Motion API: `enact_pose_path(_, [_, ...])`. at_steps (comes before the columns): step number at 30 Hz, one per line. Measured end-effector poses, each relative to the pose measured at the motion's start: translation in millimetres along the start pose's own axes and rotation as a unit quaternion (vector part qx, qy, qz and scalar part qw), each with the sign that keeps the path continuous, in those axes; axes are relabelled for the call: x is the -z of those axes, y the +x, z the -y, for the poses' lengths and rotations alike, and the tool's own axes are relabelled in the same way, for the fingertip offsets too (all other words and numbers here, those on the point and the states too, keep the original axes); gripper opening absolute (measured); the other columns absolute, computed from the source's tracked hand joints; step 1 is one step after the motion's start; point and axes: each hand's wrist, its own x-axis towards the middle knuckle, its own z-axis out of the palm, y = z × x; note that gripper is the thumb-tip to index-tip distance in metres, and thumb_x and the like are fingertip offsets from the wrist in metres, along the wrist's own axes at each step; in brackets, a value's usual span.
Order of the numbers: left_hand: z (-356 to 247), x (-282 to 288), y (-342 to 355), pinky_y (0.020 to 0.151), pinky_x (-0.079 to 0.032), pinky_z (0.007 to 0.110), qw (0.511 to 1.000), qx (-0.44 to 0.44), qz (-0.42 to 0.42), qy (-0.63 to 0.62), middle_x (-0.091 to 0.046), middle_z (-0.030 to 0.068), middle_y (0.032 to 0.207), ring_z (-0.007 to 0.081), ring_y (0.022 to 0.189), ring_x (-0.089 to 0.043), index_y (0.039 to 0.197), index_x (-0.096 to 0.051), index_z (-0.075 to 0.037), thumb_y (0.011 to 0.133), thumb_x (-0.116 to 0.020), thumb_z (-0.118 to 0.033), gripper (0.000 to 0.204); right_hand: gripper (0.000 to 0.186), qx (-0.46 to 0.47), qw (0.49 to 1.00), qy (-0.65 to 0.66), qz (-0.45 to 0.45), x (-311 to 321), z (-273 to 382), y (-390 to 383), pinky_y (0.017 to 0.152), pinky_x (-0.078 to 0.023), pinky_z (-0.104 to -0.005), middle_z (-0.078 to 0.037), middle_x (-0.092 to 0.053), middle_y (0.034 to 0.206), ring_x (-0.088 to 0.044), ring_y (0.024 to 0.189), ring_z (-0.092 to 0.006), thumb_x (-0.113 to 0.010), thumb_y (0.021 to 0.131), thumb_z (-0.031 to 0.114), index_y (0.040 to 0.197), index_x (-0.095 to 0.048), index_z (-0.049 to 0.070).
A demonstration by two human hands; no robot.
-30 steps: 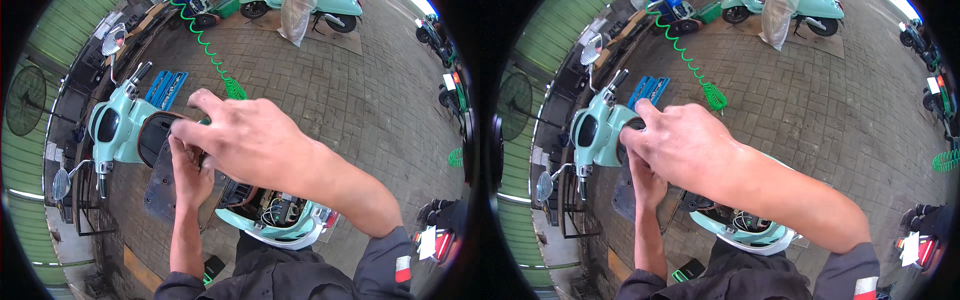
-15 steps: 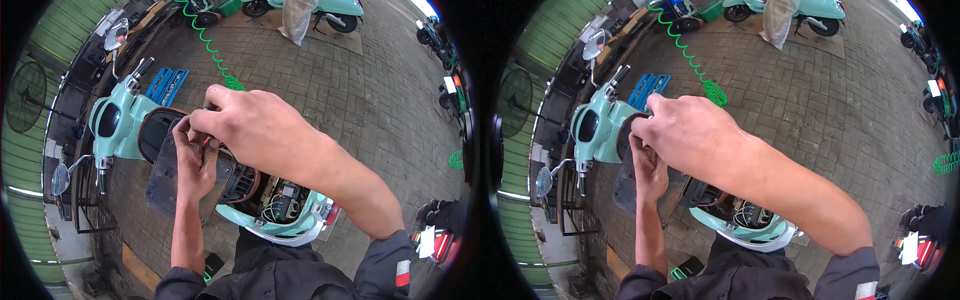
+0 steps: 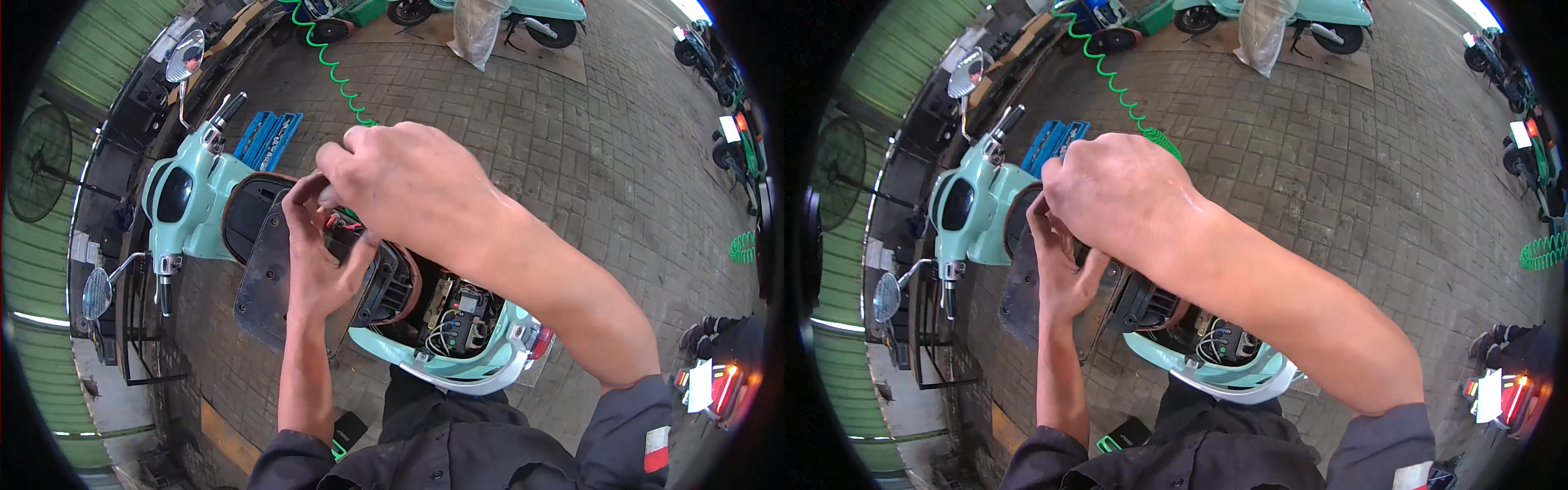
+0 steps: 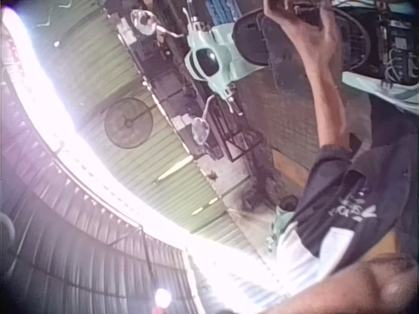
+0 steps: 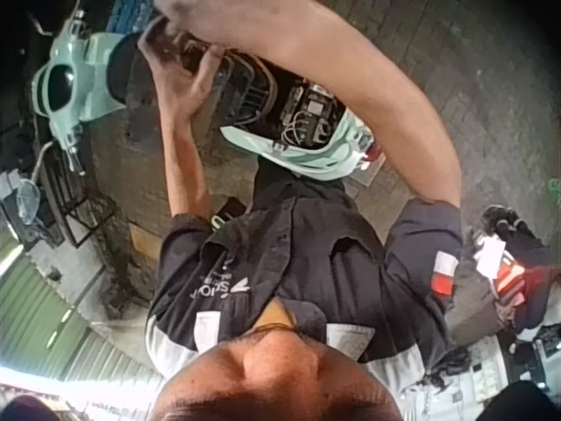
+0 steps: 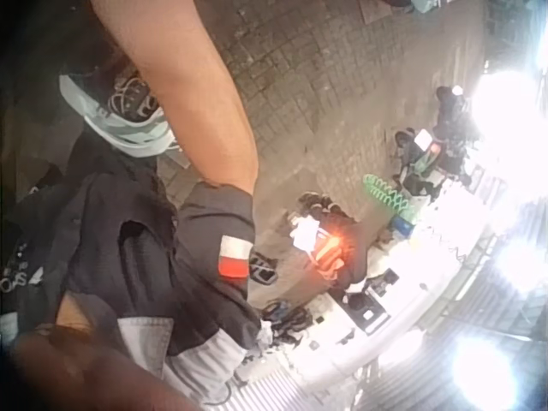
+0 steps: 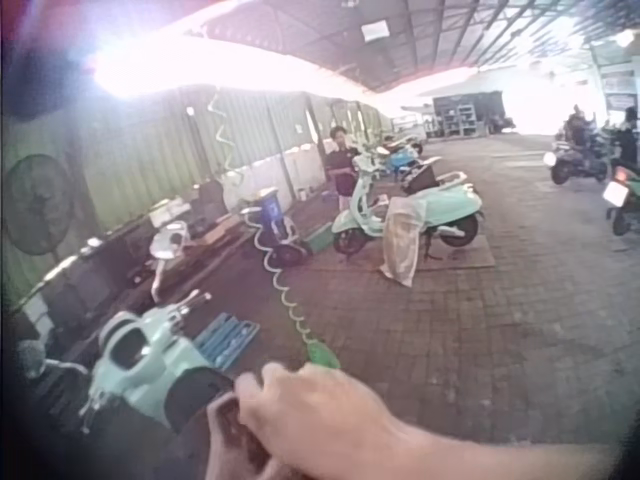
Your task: The person uses a screwdriver to loosen screws from the seat bucket of a scooter, disconnects various wires from the battery area, and lifts out the internal plastic compartment.
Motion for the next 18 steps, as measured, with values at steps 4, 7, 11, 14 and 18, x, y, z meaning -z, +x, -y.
enact_pose_path(4, [3,1,2,0.1,-0.049,0.035,0.997,0.051,-0.006,0.065,-0.056,0.0145,0.13,0.0201,0.122,-0.055,0.138,-0.037,-0.001,0.082,-0.071,0.007,0.066,0.042,-0.009,0.997,-0.036,0.066,2,5,2,0.066,-0.058,-0.039,-0.014,-0.068,0.078,-0.073,0.077,-0.0314,-0.075,0.083,0.041,0.089,-0.064,0.0])
enact_pose_path(7, [5,1,4,0.1,-0.048,0.034,0.985,0.165,-0.025,-0.037,-0.059,0.0154,0.129,0.0205,0.12,-0.058,0.14,-0.036,-0.001,0.083,-0.072,0.007,0.068,0.042,-0.032,0.998,-0.048,-0.025,5,5,-6,0.065,-0.059,-0.0392,-0.014,-0.069,0.073,-0.073,0.075,-0.0308,-0.075,0.083,0.041,0.094,-0.065,0.001])
enact_pose_path(11, [5,1,0,0.104,-0.046,0.035,0.99,0.109,-0.029,-0.09,-0.055,0.0167,0.136,0.0209,0.122,-0.057,0.144,-0.032,-0.002,0.084,-0.072,0.006,0.072,0.043,0.031,0.999,-0.018,-0.036,4,3,-8,0.065,-0.059,-0.0398,-0.013,-0.07,0.07,-0.073,0.075,-0.0294,-0.075,0.084,0.042,0.099,-0.067,0.003])
enact_pose_path(14, [4,1,-2,0.104,-0.046,0.035,1.0,0.015,-0.001,-0.009,-0.051,0.0163,0.14,0.0223,0.123,-0.057,0.145,-0.032,-0.003,0.084,-0.073,0.005,0.073,0.041,-0.009,0.996,-0.065,0.061,10,5,-1,0.067,-0.059,-0.0411,-0.011,-0.07,0.071,-0.073,0.075,-0.0295,-0.074,0.085,0.04,0.102,-0.068,0.003])
enact_pose_path(18, [6,2,0,0.1,-0.049,0.033,0.996,0.066,-0.007,0.058,-0.055,0.0156,0.134,0.0216,0.119,-0.059,0.145,-0.032,-0.005,0.086,-0.07,0.007,0.071,0.036,-0.08,0.98,-0.086,0.161,20,13,1,0.068,-0.059,-0.0418,-0.012,-0.07,0.072,-0.073,0.076,-0.0299,-0.073,0.087,0.034,0.103,-0.068,0.003])
